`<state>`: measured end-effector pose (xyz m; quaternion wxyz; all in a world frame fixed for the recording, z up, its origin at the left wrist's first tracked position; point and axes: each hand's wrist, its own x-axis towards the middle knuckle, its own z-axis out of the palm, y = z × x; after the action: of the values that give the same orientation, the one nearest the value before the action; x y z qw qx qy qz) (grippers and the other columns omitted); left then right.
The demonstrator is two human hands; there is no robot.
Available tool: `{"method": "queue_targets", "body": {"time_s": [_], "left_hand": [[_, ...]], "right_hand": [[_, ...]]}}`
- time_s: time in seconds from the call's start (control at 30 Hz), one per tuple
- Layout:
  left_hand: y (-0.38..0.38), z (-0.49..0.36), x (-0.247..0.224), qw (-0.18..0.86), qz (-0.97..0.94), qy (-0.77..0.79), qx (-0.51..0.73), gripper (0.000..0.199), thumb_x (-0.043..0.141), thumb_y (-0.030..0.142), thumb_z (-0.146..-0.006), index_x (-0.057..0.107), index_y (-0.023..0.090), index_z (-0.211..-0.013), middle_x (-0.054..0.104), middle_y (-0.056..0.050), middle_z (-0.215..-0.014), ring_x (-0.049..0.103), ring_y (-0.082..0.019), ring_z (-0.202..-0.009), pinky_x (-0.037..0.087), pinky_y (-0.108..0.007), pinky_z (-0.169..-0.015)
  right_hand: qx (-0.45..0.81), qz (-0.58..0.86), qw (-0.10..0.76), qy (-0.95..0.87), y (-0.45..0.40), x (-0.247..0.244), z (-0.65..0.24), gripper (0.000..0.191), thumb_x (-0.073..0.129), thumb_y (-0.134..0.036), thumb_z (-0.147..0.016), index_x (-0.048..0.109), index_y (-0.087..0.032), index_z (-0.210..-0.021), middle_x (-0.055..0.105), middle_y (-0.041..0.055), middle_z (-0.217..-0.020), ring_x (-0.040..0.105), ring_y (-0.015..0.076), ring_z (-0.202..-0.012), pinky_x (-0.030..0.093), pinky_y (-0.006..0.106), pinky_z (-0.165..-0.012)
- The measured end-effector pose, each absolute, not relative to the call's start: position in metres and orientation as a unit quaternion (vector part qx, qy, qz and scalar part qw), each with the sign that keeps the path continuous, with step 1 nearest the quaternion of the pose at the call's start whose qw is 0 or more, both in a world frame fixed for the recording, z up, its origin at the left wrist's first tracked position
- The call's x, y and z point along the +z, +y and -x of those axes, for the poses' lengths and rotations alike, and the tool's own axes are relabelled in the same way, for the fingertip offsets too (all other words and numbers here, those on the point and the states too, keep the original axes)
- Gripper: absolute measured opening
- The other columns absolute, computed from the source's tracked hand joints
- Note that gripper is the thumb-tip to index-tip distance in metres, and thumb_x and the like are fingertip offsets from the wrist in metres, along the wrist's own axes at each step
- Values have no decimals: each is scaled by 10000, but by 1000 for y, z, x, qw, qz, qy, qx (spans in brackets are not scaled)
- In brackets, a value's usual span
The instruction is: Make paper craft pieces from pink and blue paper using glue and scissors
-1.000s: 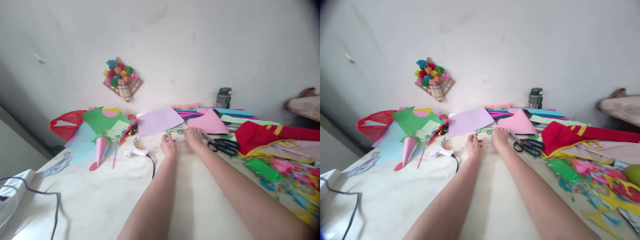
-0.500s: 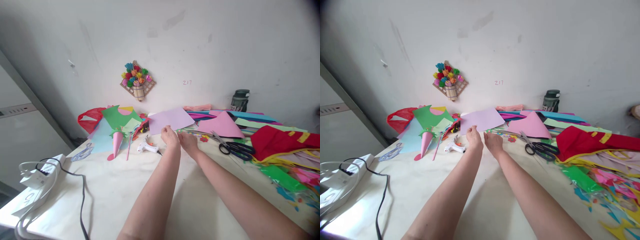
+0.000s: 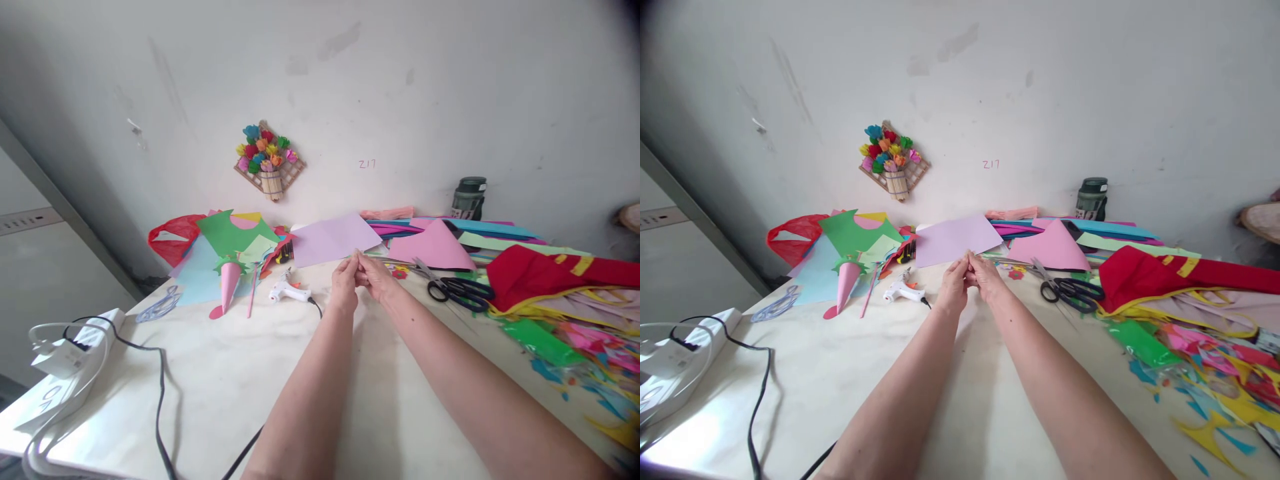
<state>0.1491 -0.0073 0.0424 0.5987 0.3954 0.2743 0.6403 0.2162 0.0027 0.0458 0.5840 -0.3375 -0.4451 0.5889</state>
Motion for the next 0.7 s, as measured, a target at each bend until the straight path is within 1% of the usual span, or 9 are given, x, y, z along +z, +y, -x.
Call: {"method": "queue_targets", "body": {"time_s": [0.07, 0.17, 0.23, 0.27, 0.37, 0.43, 0.57, 0.63, 0.7], "left_hand": [[-7, -149, 44, 603, -362, 280, 653, 314, 661, 418, -567, 538, 133, -616, 406, 63, -432, 328, -29, -343, 215, -175, -362], [-6, -147, 49, 588, -293, 295, 694, 296, 687, 360, -547, 495, 134, -541, 345, 85, -383, 275, -15, -318, 172, -174, -350], [-5, -147, 54, 579, -256, 299, 714, 261, 677, 316, -570, 495, 131, -540, 354, 85, -387, 290, -14, -324, 185, -169, -356], [-4, -147, 56, 577, -240, 303, 719, 230, 656, 302, -599, 512, 127, -562, 393, 74, -406, 327, -19, -337, 213, -167, -366], [-3, -149, 62, 583, -190, 319, 723, 208, 527, 298, -726, 549, 112, -634, 566, -13, -562, 498, -64, -460, 343, -180, -450], [-3, -150, 64, 592, -164, 327, 718, 253, 432, 302, -783, 538, 111, -654, 623, -74, -708, 549, -91, -534, 382, -200, -486], [-2, -152, 62, 595, -180, 326, 713, 242, 385, 314, -800, 513, 132, -706, 622, -96, -911, 560, -99, -602, 373, -195, -456], [-2, -155, 62, 576, -200, 323, 723, 219, 413, 329, -791, 531, 147, -765, 595, -84, -1015, 577, -113, -764, 417, -195, -541], [-4, -160, 63, 559, -218, 326, 731, 218, 441, 351, -783, 554, 172, -834, 565, -64, -1085, 548, -125, -931, 442, -210, -674]], "right_hand": [[608, 330, 580, -430, 0, 49, -211, 452, 580, -539, -630, 327, -187, -499, 282, -82, -368, 222, 40, -336, 172, 195, -349], [606, 314, 588, -435, -4, 52, -202, 396, 591, -524, -631, 430, -171, -552, 370, -63, -422, 307, 52, -373, 233, 196, -368], [595, 300, 598, -446, -5, 54, -198, 361, 599, -507, -629, 486, -165, -607, 418, -55, -462, 358, 61, -410, 273, 199, -394], [589, 297, 604, -448, -6, 54, -196, 347, 605, -496, -626, 500, -165, -623, 436, -53, -476, 374, 64, -424, 285, 199, -405], [563, 314, 621, -446, -7, 56, -194, 318, 641, -446, -595, 513, -154, -601, 479, -44, -492, 396, 62, -434, 301, 197, -417], [544, 342, 625, -444, -9, 59, -195, 307, 661, -411, -569, 508, -145, -555, 494, -33, -479, 397, 59, -418, 304, 198, -411], [490, 409, 631, -441, -11, 63, -203, 326, 638, -420, -586, 466, -158, -497, 471, -25, -427, 371, 62, -363, 292, 211, -380], [436, 454, 634, -449, -9, 60, -208, 349, 574, -465, -640, 452, -170, -498, 463, -18, -420, 379, 74, -364, 303, 220, -382], [353, 513, 620, -476, -4, 57, -214, 371, 476, -499, -702, 477, -173, -525, 504, 10, -465, 445, 106, -425, 358, 238, -428]]}}
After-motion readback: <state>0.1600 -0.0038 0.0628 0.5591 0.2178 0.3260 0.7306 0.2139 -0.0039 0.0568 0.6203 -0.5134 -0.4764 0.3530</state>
